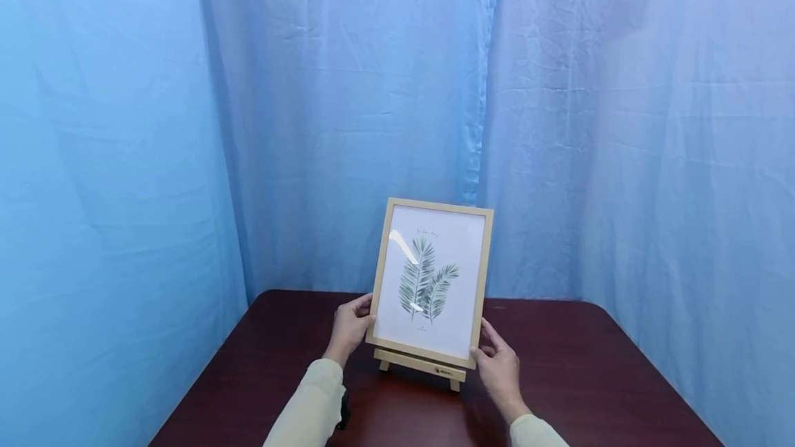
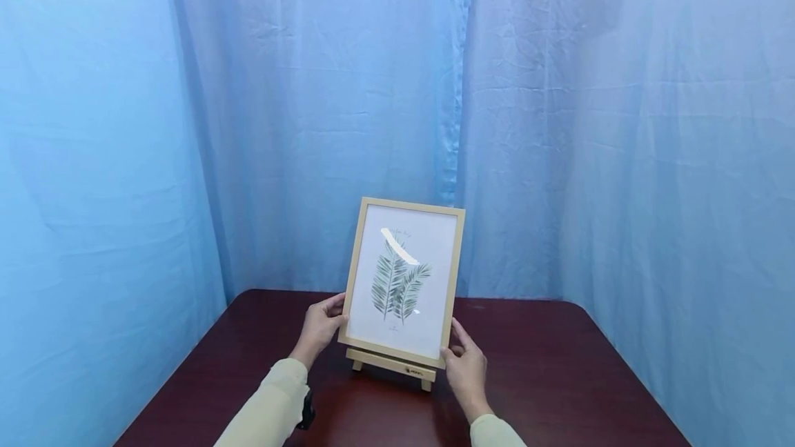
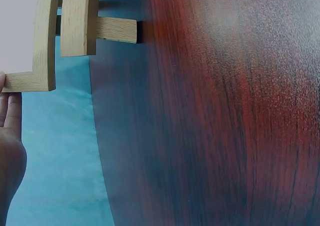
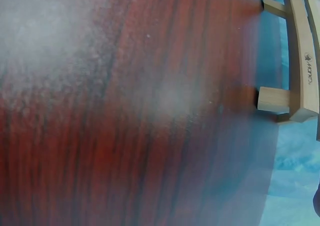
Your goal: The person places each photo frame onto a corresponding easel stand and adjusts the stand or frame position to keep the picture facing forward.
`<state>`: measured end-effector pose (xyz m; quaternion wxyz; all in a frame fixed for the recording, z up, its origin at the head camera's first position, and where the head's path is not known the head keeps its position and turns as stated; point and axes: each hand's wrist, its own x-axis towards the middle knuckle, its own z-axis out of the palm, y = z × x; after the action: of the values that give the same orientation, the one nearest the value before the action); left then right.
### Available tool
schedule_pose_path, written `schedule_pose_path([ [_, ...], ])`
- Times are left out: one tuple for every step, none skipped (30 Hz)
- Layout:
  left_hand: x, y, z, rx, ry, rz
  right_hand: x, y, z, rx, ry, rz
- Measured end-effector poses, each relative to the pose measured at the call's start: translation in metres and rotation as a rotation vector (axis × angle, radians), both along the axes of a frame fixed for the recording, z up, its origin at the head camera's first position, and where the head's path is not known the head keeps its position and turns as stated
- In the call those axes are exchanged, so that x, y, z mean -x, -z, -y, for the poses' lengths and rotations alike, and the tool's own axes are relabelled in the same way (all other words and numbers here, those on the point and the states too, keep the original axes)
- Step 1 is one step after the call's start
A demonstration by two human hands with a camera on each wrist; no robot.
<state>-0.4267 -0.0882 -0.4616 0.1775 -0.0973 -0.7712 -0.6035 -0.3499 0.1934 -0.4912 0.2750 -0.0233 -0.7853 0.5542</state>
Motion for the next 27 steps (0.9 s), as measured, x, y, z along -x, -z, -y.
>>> schedule_pose_path([
  [0.000, 0.000, 0.000, 0.000, -0.005, 0.003, 0.000, 0.001, 0.000, -0.004, 0.003, -0.001],
  [0.001, 0.001, 0.000, 0.002, -0.008, 0.004, 0.000, 0.002, 0.001, -0.006, 0.007, -0.003],
  [0.001, 0.002, 0.000, 0.004, -0.012, 0.007, 0.000, 0.003, 0.001, -0.008, 0.009, -0.005],
  [0.001, 0.002, 0.000, 0.005, -0.014, 0.005, 0.001, 0.004, 0.001, -0.011, 0.011, -0.005],
  [0.001, 0.003, 0.000, 0.005, -0.016, 0.008, 0.001, 0.004, 0.002, -0.013, 0.013, -0.007],
  [0.002, 0.004, 0.000, 0.003, -0.018, 0.012, 0.001, 0.005, 0.002, -0.013, 0.014, -0.006],
  [0.002, 0.006, 0.000, 0.005, -0.019, 0.011, 0.001, 0.006, 0.002, -0.013, 0.012, -0.005],
  [0.002, 0.007, 0.000, 0.007, -0.019, 0.012, 0.001, 0.007, 0.002, -0.017, 0.011, -0.006],
  [0.003, 0.009, 0.000, 0.012, -0.018, 0.008, 0.001, 0.008, 0.002, -0.021, 0.008, -0.005],
  [0.003, 0.011, 0.000, 0.014, -0.018, 0.007, 0.001, 0.009, 0.002, -0.023, 0.006, -0.002],
  [0.003, 0.013, 0.000, 0.018, -0.020, 0.005, 0.001, 0.009, 0.002, -0.023, 0.004, 0.003],
  [0.004, 0.014, 0.000, 0.020, -0.020, 0.005, 0.001, 0.010, 0.002, -0.025, 0.003, 0.009],
  [0.004, 0.016, 0.000, 0.023, -0.020, 0.004, 0.001, 0.010, 0.002, -0.024, 0.002, 0.017],
  [0.003, 0.016, 0.000, 0.022, -0.022, 0.008, 0.001, 0.011, 0.002, -0.025, 0.000, 0.023],
  [0.003, 0.017, 0.000, 0.023, -0.023, 0.004, 0.001, 0.011, 0.002, -0.023, 0.001, 0.030],
  [0.003, 0.017, 0.000, 0.021, -0.024, 0.007, 0.001, 0.011, 0.002, -0.022, 0.003, 0.036],
  [0.003, 0.017, 0.000, 0.022, -0.025, 0.006, 0.001, 0.011, 0.002, -0.024, 0.005, 0.042],
  [0.002, 0.017, -0.001, 0.020, -0.025, 0.009, 0.001, 0.011, 0.002, -0.024, 0.007, 0.046],
  [0.002, 0.017, -0.001, 0.018, -0.025, 0.013, 0.001, 0.011, 0.002, -0.025, 0.010, 0.048],
  [0.002, 0.017, -0.001, 0.017, -0.025, 0.013, 0.001, 0.012, 0.002, -0.030, 0.013, 0.049],
  [0.002, 0.018, -0.001, 0.016, -0.026, 0.012, 0.001, 0.012, 0.002, -0.032, 0.015, 0.051],
  [0.002, 0.018, -0.001, 0.016, -0.029, 0.014, 0.001, 0.012, 0.002, -0.034, 0.016, 0.052],
  [0.001, 0.018, -0.001, 0.016, -0.031, 0.016, 0.001, 0.012, 0.002, -0.033, 0.015, 0.054],
  [0.001, 0.018, -0.001, 0.014, -0.032, 0.019, 0.001, 0.013, 0.002, -0.035, 0.013, 0.054],
  [0.001, 0.018, -0.001, 0.014, -0.032, 0.020, 0.001, 0.013, 0.002, -0.036, 0.012, 0.054],
  [0.001, 0.018, -0.001, 0.015, -0.032, 0.020, 0.001, 0.014, 0.001, -0.037, 0.010, 0.056],
  [0.001, 0.018, -0.001, 0.017, -0.032, 0.021, 0.001, 0.014, 0.001, -0.036, 0.009, 0.057],
])
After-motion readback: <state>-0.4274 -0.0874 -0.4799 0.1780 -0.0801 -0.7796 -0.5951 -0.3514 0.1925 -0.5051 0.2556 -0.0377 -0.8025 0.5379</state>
